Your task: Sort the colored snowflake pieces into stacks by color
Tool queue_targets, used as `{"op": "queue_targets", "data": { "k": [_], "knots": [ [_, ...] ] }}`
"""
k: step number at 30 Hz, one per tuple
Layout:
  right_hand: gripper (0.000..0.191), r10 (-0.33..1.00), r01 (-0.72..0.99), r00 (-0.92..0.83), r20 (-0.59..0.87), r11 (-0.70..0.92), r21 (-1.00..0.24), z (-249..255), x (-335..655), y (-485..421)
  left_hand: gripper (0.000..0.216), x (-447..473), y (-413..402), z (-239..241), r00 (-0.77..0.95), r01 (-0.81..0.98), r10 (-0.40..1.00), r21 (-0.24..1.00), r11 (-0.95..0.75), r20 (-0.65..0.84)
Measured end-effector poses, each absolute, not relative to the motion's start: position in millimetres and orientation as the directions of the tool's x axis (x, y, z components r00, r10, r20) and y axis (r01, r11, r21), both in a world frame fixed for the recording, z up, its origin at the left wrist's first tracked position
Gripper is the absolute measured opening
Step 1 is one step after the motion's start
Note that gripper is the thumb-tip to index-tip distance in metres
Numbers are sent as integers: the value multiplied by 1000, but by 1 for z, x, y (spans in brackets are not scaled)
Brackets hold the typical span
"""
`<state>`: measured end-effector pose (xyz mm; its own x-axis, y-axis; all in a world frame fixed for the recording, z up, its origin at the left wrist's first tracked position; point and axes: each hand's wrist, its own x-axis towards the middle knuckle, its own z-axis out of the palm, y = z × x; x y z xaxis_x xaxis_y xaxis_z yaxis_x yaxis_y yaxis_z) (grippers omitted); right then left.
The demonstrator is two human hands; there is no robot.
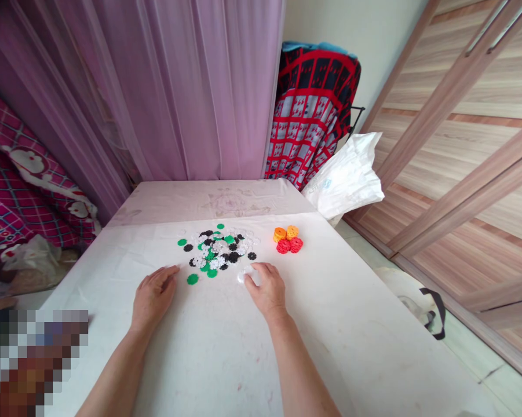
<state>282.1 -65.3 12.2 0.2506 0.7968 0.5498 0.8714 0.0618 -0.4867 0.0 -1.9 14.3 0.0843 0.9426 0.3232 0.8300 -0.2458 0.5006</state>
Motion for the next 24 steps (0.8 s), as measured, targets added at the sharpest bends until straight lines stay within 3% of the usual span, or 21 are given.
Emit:
{"op": "queue_targets", "data": {
  "k": [15, 24],
  "knots": [
    [11, 860, 887, 219, 460, 21, -461, 11, 270, -66, 33, -2, 0, 13, 95, 829, 944, 500, -251, 316],
    [17, 862, 901, 214, 460, 8, -434, 9, 270, -65, 33, -1, -1, 14, 89, 835, 945, 494, -243, 313]
  ]
}}
